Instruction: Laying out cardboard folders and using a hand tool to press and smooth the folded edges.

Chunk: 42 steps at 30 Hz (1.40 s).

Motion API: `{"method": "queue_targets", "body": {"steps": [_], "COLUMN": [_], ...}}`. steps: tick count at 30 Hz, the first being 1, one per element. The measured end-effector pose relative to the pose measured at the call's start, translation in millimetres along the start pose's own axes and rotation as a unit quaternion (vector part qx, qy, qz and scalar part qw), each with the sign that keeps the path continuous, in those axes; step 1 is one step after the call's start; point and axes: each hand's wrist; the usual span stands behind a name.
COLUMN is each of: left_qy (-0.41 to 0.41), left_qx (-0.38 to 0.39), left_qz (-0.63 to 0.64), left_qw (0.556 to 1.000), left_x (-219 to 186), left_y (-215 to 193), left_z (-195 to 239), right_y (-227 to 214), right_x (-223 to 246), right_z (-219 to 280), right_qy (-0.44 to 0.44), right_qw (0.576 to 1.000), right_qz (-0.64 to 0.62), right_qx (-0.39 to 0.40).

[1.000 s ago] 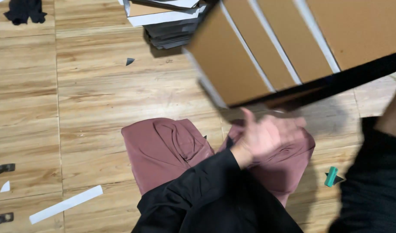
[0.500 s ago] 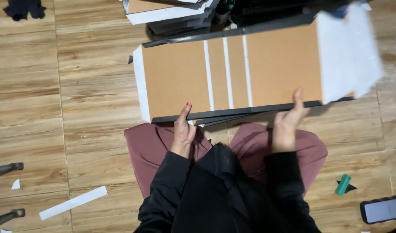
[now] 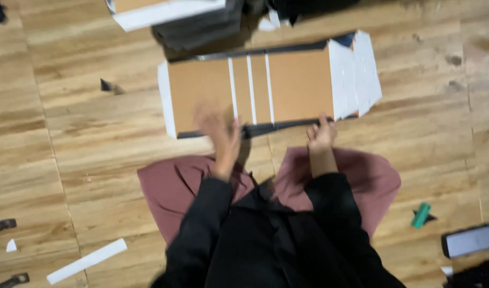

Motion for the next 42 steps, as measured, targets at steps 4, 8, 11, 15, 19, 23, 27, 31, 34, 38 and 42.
{"method": "queue_targets", "body": {"steps": [4,8,11,15,19,23,27,31,34,38,42], "left_qy": [0.169,0.119,0.101,0.075,0.264,0.586,0.441,0.528,0.541,0.517,0.521], "left_qx": [0.197,0.236,0.222,0.190,0.121,0.153,0.327,0.296,0.300,0.341,0.308], "left_qz": [-0.464,-0.550,-0.578,-0.603,-0.565,-0.439,-0.731,-0.640,-0.610,-0.644,-0.621], "left_qw": [0.847,0.792,0.779,0.771,0.772,0.664,0.404,0.474,0.495,0.448,0.498], "left_x": [33,48,55,70,25,-20,7,35,36,15,38], "left_y": [22,9,-15,-30,12,123,196,190,154,98,77], "left_z": [-50,-45,-38,-39,-54,-73,-81,-100,-115,-107,-96], "right_y": [33,29,51,52,49,53,47,32,44,-94,-259], "right_x": [15,13,27,5,0,14,9,21,136,188,140], "right_z": [43,59,97,100,90,102,89,92,187,144,96], "right_qy": [-0.050,-0.041,-0.021,-0.083,-0.210,-0.218,-0.242,-0.182,-0.297,-0.404,-0.491], "right_qw": [0.998,0.999,0.999,0.991,0.932,0.836,0.813,0.807,0.561,0.814,0.585], "right_qz": [-0.032,-0.005,0.034,0.095,0.293,0.503,0.528,0.551,0.765,0.412,0.611], "right_qx": [0.013,0.026,0.025,0.052,0.031,0.007,0.038,0.111,0.113,-0.067,-0.209]}}
Point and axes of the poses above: each hand's wrist, its own z-axis away from the middle knuckle, its own y-axis out of the palm, x = y × z, and after that the axes turned 11 degrees about x, right-handed
